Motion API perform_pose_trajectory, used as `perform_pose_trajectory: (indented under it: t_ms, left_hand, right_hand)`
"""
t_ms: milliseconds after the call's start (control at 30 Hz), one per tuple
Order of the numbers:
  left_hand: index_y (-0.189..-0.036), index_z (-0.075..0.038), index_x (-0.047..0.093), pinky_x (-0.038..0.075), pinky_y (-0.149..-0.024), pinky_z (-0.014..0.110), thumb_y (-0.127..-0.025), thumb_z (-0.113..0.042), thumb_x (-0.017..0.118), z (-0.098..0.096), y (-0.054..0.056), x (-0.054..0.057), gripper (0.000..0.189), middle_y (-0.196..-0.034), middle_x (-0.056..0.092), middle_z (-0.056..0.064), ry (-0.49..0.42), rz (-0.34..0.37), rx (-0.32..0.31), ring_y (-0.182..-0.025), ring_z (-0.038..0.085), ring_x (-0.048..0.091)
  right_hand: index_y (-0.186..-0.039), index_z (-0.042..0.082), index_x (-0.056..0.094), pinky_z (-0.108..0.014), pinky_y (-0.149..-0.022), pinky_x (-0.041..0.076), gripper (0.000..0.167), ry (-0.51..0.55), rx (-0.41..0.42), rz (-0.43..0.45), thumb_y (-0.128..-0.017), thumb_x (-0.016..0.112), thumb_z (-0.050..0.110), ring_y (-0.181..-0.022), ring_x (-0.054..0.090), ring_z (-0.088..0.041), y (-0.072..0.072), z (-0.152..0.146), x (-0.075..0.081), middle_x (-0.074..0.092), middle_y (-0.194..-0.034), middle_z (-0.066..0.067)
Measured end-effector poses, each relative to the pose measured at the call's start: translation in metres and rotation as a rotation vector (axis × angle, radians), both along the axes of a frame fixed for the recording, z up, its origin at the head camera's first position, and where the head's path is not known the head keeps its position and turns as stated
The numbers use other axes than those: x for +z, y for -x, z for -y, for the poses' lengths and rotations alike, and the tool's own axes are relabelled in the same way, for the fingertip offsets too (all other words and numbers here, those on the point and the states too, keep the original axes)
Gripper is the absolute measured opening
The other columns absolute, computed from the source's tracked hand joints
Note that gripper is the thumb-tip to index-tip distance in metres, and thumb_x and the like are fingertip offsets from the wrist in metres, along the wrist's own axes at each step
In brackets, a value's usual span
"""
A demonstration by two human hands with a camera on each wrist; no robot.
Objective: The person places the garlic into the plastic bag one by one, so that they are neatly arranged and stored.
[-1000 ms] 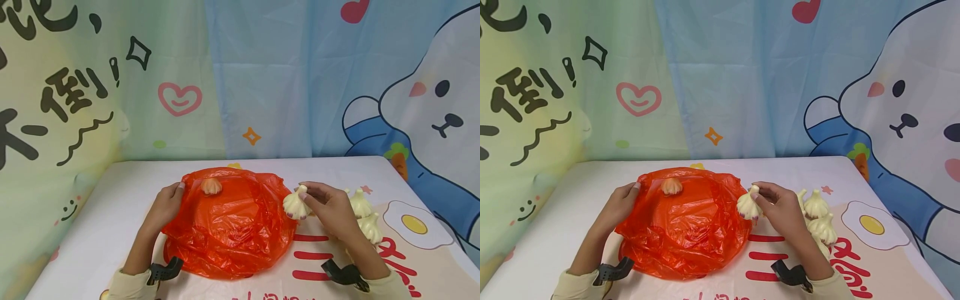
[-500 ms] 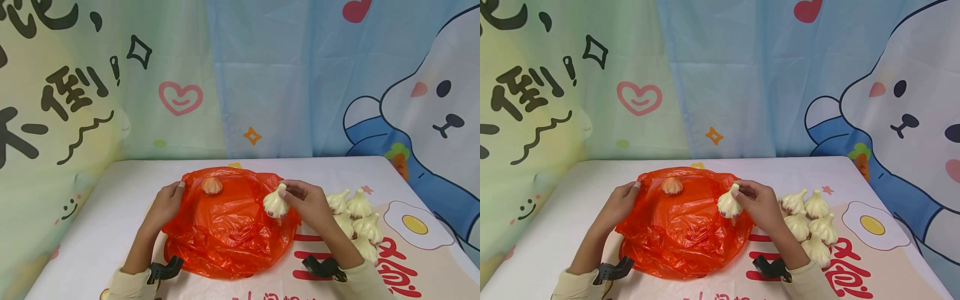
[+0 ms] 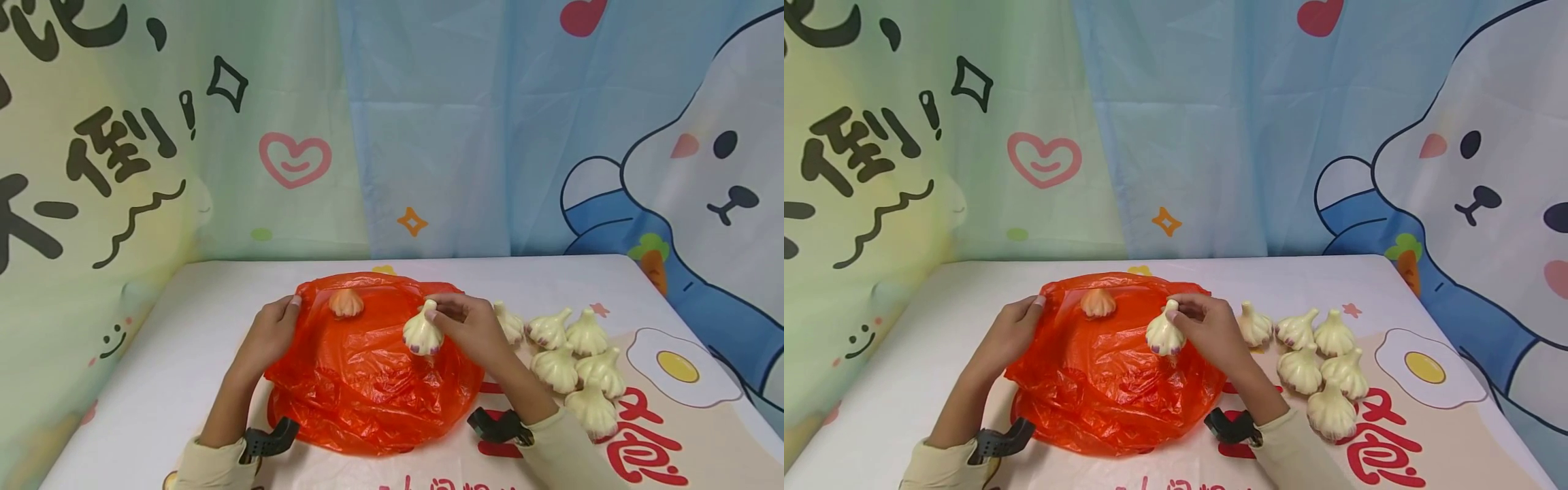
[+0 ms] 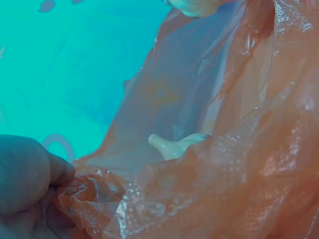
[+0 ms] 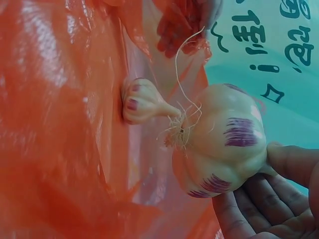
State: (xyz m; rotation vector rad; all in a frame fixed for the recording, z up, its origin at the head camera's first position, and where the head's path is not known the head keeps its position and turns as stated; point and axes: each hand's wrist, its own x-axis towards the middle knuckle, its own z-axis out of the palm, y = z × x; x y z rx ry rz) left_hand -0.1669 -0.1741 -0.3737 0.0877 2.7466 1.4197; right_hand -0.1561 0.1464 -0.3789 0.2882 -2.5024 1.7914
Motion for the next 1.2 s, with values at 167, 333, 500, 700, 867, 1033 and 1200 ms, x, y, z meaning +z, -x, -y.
perform_pose_trajectory:
  t_ms: [167,333,500,700,867,1033,1200]
  left_hand:
    - [-0.118,0.001,0.060,0.053,-0.068,0.033,-0.107,-0.035,0.032,0.000,0.000,0.001,0.048,-0.092,0.061,0.016,0.002,0.001,-0.002,-0.077,0.027,0.056]
    - [-0.121,0.001,0.059,0.054,-0.070,0.034,-0.107,-0.036,0.032,-0.001,0.000,0.002,0.048,-0.096,0.062,0.016,0.000,0.007,0.002,-0.079,0.027,0.057]
    - [-0.120,0.000,0.059,0.054,-0.070,0.034,-0.107,-0.036,0.032,-0.002,0.000,0.002,0.047,-0.096,0.062,0.017,-0.006,0.008,0.000,-0.079,0.028,0.057]
    - [-0.118,0.001,0.060,0.052,-0.069,0.033,-0.107,-0.034,0.032,-0.001,0.000,0.001,0.047,-0.092,0.061,0.017,0.001,0.003,-0.002,-0.078,0.028,0.056]
    - [-0.112,0.002,0.061,0.049,-0.065,0.032,-0.107,-0.032,0.032,0.000,0.000,-0.001,0.045,-0.084,0.057,0.016,0.014,-0.018,-0.006,-0.074,0.026,0.053]
    - [-0.110,0.002,0.061,0.047,-0.064,0.033,-0.107,-0.031,0.032,0.000,0.001,-0.001,0.045,-0.080,0.055,0.015,0.026,-0.032,-0.005,-0.073,0.025,0.052]
    - [-0.112,0.002,0.061,0.048,-0.066,0.033,-0.107,-0.031,0.032,-0.001,0.001,-0.001,0.045,-0.083,0.057,0.015,0.028,-0.032,-0.005,-0.074,0.025,0.053]
  right_hand:
    - [-0.118,0.002,0.068,-0.036,-0.087,0.052,0.028,0.010,0.041,-0.018,-0.091,0.069,0.012,-0.100,0.066,-0.026,0.006,0.009,0.000,0.069,-0.106,-0.011]
    - [-0.120,0.000,0.066,-0.038,-0.087,0.052,0.031,-0.005,0.070,-0.007,-0.092,0.068,0.013,-0.101,0.066,-0.027,0.012,0.016,-0.001,0.069,-0.108,-0.011]
    - [-0.121,0.000,0.066,-0.040,-0.088,0.051,0.032,-0.030,0.086,-0.008,-0.092,0.068,0.015,-0.102,0.065,-0.027,0.019,0.024,-0.005,0.069,-0.109,-0.010]
    - [-0.116,0.000,0.068,-0.040,-0.087,0.052,0.029,-0.057,0.071,-0.031,-0.091,0.070,0.013,-0.099,0.066,-0.027,0.029,0.037,-0.014,0.070,-0.107,-0.011]
    - [-0.114,0.003,0.070,-0.039,-0.087,0.052,0.026,-0.080,0.047,0.011,-0.090,0.070,0.013,-0.099,0.066,-0.024,0.036,0.051,-0.018,0.070,-0.105,-0.007]
    - [-0.115,0.005,0.070,-0.038,-0.088,0.051,0.026,-0.092,0.042,0.047,-0.092,0.069,0.015,-0.100,0.065,-0.023,0.044,0.064,-0.023,0.069,-0.105,-0.005]
    - [-0.117,0.003,0.068,-0.037,-0.088,0.051,0.026,-0.070,0.030,0.062,-0.092,0.068,0.014,-0.101,0.064,-0.024,0.050,0.071,-0.027,0.069,-0.107,-0.008]
